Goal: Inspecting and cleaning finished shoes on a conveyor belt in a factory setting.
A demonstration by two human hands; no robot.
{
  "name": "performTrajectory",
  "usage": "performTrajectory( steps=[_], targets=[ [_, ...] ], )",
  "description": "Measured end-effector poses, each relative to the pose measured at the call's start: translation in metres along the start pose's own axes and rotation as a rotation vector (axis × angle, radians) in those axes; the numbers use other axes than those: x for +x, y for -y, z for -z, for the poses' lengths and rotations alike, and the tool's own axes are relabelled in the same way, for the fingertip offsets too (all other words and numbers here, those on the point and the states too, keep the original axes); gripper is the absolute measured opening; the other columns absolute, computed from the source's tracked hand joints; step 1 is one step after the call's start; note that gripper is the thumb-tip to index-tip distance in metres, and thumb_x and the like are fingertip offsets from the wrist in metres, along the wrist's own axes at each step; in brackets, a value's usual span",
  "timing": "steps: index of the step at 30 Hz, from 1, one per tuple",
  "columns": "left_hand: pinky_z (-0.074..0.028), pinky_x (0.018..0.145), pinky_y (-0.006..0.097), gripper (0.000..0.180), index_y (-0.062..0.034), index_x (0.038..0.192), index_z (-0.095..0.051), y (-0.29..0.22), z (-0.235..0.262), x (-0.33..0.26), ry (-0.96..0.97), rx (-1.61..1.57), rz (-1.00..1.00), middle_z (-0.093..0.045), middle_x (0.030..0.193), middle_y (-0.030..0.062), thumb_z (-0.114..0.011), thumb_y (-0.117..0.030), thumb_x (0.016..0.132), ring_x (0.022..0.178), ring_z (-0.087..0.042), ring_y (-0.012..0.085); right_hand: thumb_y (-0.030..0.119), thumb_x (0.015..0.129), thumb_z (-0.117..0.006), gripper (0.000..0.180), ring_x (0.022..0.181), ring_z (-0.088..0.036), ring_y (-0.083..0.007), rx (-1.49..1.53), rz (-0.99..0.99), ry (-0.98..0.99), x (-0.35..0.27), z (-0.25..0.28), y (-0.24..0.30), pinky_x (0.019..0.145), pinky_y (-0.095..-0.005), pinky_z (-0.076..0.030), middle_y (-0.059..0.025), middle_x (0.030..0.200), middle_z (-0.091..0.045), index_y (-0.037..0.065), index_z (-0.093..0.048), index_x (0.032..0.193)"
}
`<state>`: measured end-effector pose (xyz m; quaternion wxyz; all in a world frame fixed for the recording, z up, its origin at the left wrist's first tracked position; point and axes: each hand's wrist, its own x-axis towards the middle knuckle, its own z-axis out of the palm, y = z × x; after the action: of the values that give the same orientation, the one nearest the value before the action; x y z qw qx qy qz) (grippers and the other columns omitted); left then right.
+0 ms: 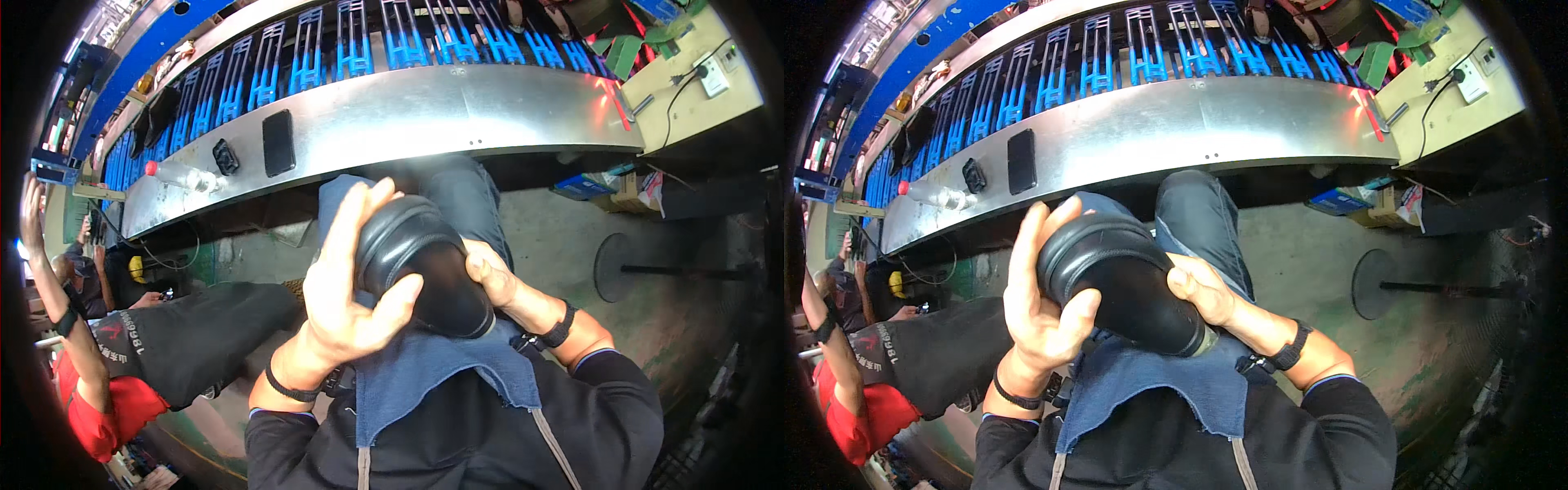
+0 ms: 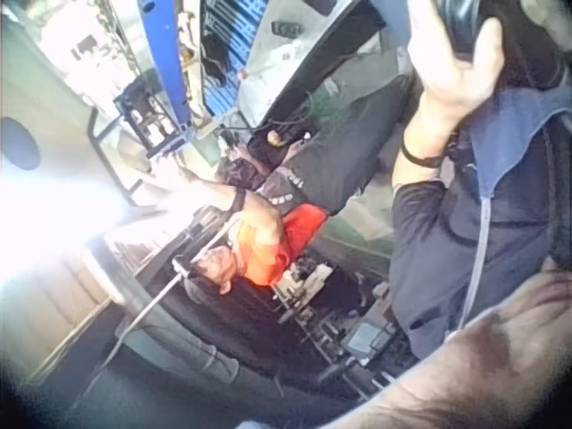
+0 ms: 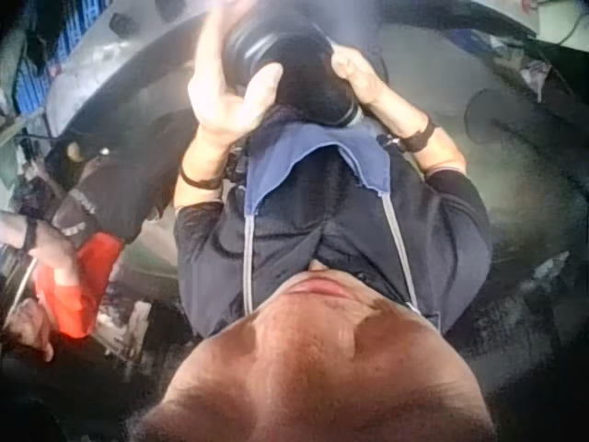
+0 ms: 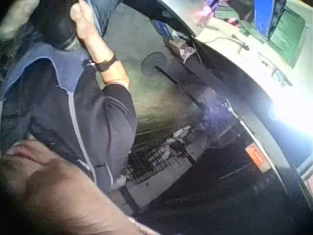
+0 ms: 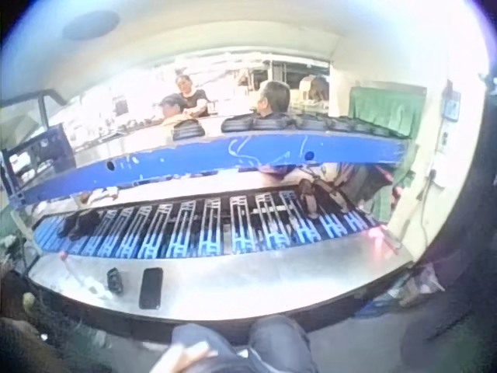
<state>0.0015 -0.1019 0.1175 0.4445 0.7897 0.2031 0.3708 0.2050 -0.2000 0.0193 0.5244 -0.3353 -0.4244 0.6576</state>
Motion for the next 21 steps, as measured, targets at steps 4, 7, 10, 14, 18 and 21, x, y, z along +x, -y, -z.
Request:
performTrajectory(
  steps=[4, 7, 10, 14, 18, 21],
  targets=[
    [-0.036, 0.113, 0.045, 0.114, -0.0038, 0.157, 0.001, 0.013, -0.028, 0.003, -0.007, -0.397, 0.004, -0.035, 0.151, 0.0281, -0.083, -0.017, 0.081, 0.137, -0.043, 0.0343, 0.061, 0.101, -0.04, 0.08, 0.128, -0.052, -0.0237, 0.316, -0.011, -0.077, 0.005, -0.001, 0.003, 0.109, -0.0358, -0.041, -0.0162, 0.144, -0.05, -0.002, -0.037, 0.149],
    [-0.036, 0.114, 0.042, 0.118, -0.0011, 0.157, -0.002, 0.017, -0.031, 0.013, 0.061, -0.227, 0.08, -0.033, 0.153, 0.0244, -0.086, -0.016, 0.076, 0.139, -0.042, 0.032, 0.058, 0.105, -0.025, 0.071, 0.134, -0.049, -0.0303, 0.738, -0.082, -0.189, 0.012, -0.006, 0.007, 0.115, -0.0432, -0.04, -0.0173, 0.151, -0.043, 0.005, -0.033, 0.153],
    [-0.04, 0.111, 0.04, 0.111, 0.0026, 0.155, -0.018, 0.024, -0.022, 0.022, 0.1, -0.162, 0.07, -0.043, 0.148, 0.0247, -0.089, -0.018, 0.072, 0.134, -0.048, 0.0307, 0.044, 0.107, -0.036, 0.059, 0.133, -0.05, -0.0268, 0.981, -0.093, -0.146, 0.017, -0.008, 0.011, 0.113, -0.0409, -0.042, -0.0159, 0.148, -0.046, 0.007, -0.033, 0.153],
    [-0.05, 0.099, 0.037, 0.104, 0.0043, 0.154, -0.024, 0.042, -0.008, 0.025, 0.158, -0.128, 0.063, -0.057, 0.136, 0.0251, -0.088, -0.017, 0.074, 0.12, -0.061, 0.0274, 0.054, 0.104, -0.032, 0.064, 0.112, -0.064, -0.0329, 1.094, -0.167, -0.162, 0.018, -0.007, 0.006, 0.093, -0.0479, -0.057, -0.0181, 0.137, -0.056, 0.008, -0.041, 0.148],
    [-0.052, 0.099, 0.038, 0.087, 0.0012, 0.154, -0.028, 0.053, 0.007, 0.028, 0.257, -0.19, 0.049, -0.058, 0.136, 0.0245, -0.079, -0.009, 0.083, 0.12, -0.063, 0.0277, 0.067, 0.099, -0.03, 0.077, 0.092, -0.07, -0.0399, 1.102, -0.22, -0.124, 0.015, -0.005, -0.004, 0.079, -0.0548, -0.06, -0.0213, 0.124, -0.064, 0.007, -0.045, 0.145],
    [-0.052, 0.097, 0.036, 0.076, -0.0001, 0.154, -0.029, 0.045, 0.016, 0.035, 0.253, -0.195, 0.211, -0.059, 0.135, 0.024, -0.068, -0.003, 0.089, 0.118, -0.063, 0.0254, 0.067, 0.099, -0.031, 0.077, 0.091, -0.071, -0.0399, 1.012, -0.195, -0.051, 0.014, -0.004, -0.007, 0.077, -0.0547, -0.06, -0.0215, 0.122, -0.065, 0.007, -0.046, 0.144]
  ],
)
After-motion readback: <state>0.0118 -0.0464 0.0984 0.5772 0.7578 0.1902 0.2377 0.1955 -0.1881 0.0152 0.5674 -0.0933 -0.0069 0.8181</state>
